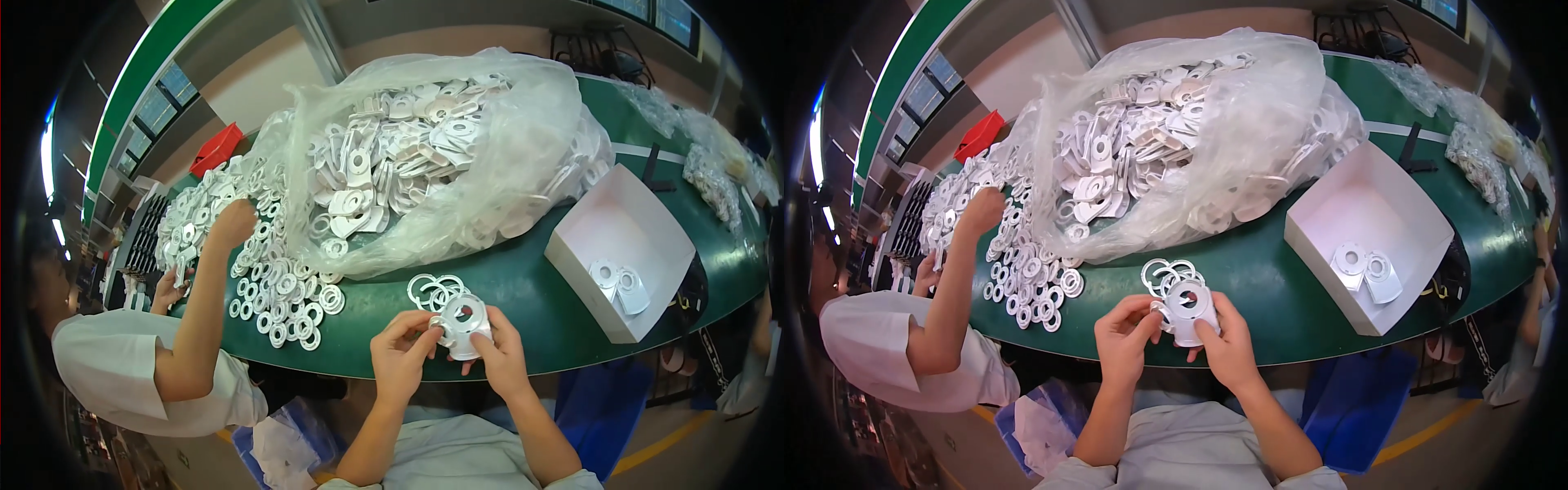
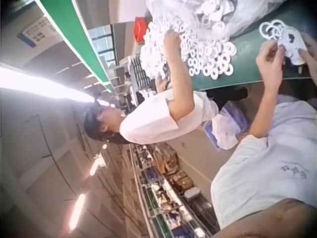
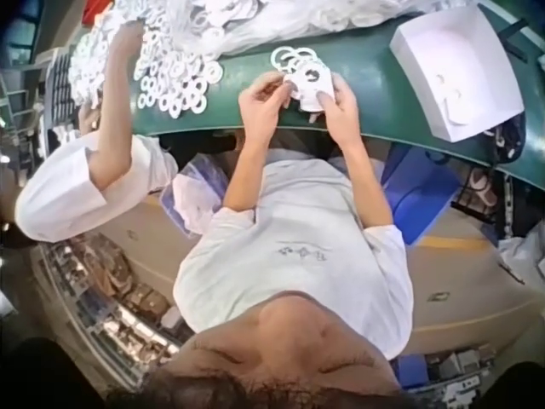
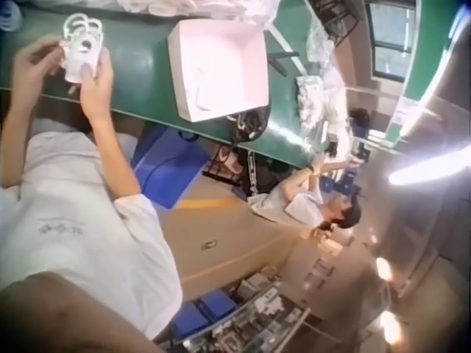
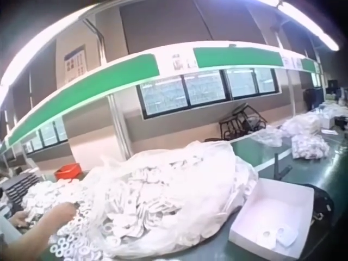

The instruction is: Assembling small white circular plastic parts into housings at a manufacturing workbench.

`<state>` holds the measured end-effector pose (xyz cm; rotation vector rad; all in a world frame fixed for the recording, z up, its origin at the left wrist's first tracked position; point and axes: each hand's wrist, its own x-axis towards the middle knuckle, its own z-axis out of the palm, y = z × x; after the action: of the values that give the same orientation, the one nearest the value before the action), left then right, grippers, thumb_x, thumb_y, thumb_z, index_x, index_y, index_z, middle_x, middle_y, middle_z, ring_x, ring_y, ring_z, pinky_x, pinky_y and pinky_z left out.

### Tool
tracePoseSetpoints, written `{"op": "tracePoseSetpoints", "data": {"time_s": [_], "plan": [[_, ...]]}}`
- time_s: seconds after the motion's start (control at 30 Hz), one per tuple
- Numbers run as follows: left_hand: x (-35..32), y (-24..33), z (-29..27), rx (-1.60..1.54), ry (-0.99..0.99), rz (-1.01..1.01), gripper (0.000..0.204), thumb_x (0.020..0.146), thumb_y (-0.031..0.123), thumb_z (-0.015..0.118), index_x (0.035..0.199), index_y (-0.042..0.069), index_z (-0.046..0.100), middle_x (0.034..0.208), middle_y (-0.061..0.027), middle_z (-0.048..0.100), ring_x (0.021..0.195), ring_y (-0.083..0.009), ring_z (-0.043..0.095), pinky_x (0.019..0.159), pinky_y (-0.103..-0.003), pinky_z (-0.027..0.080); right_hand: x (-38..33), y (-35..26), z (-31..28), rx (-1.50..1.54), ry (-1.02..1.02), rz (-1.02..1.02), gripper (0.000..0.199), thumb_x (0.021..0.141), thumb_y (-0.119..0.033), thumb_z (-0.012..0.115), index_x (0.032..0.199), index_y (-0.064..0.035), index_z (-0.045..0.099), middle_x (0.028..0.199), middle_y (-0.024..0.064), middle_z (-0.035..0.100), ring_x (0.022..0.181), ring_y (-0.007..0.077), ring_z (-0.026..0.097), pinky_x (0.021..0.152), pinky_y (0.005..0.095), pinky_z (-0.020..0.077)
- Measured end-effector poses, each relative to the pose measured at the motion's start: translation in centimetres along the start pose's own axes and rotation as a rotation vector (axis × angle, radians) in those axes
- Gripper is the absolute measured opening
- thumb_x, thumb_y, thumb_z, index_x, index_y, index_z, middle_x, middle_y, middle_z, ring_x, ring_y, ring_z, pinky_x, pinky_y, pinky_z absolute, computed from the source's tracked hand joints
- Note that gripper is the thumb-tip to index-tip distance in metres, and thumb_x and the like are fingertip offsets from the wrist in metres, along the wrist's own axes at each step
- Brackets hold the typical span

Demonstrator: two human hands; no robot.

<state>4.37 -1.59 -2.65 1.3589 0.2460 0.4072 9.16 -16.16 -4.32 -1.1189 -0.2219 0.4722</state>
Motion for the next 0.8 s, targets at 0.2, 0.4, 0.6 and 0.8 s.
{"op": "tracePoseSetpoints", "data": {"time_s": [0.2,0.4,0.6,0.8], "plan": [[0.8,-0.8,1.4,0.207,0.102,0.159,0.021,0.080,-0.007,0.069,0.100,-0.004,0.069,0.095,-0.0061,0.061,0.076,-0.0071,0.056,0.055,-0.019,0.046,-0.2,0.1,-0.2,-0.137,-0.107,0.039,0.030,0.089,0.000,0.046,0.120,0.0023,0.046,0.099,0.0098,0.061,0.077,0.0146,0.064,0.050,0.0251,0.0519],[0.5,-0.4,1.0,0.098,0.080,-0.060,0.029,0.079,-0.005,0.071,0.107,-0.006,0.062,0.090,-0.0068,0.061,0.079,-0.0089,0.057,0.068,-0.020,0.050,-0.4,0.1,0.3,-0.185,-0.128,-0.084,0.024,0.092,-0.005,0.048,0.115,0.0013,0.049,0.096,0.0085,0.061,0.073,0.0103,0.061,0.052,0.0241,0.0517],[-0.1,-0.7,0.7,-0.083,-0.021,-0.110,0.026,0.077,-0.008,0.071,0.101,-0.006,0.059,0.096,-0.0090,0.060,0.081,-0.0121,0.060,0.071,-0.024,0.053,-0.5,-0.5,0.3,-0.300,-0.084,-0.064,0.017,0.097,-0.012,0.048,0.104,0.0012,0.055,0.079,0.0070,0.065,0.061,0.0096,0.060,0.052,0.0226,0.0493],[-0.6,-0.6,0.6,-0.079,-0.078,-0.069,0.027,0.076,-0.009,0.071,0.101,-0.005,0.060,0.100,-0.0096,0.059,0.085,-0.0135,0.060,0.071,-0.026,0.053,-0.1,1.2,-0.6,-0.361,-0.106,-0.168,0.016,0.097,-0.013,0.047,0.103,-0.0004,0.056,0.080,0.0074,0.065,0.063,0.0093,0.064,0.043,0.0193,0.0417]]}}
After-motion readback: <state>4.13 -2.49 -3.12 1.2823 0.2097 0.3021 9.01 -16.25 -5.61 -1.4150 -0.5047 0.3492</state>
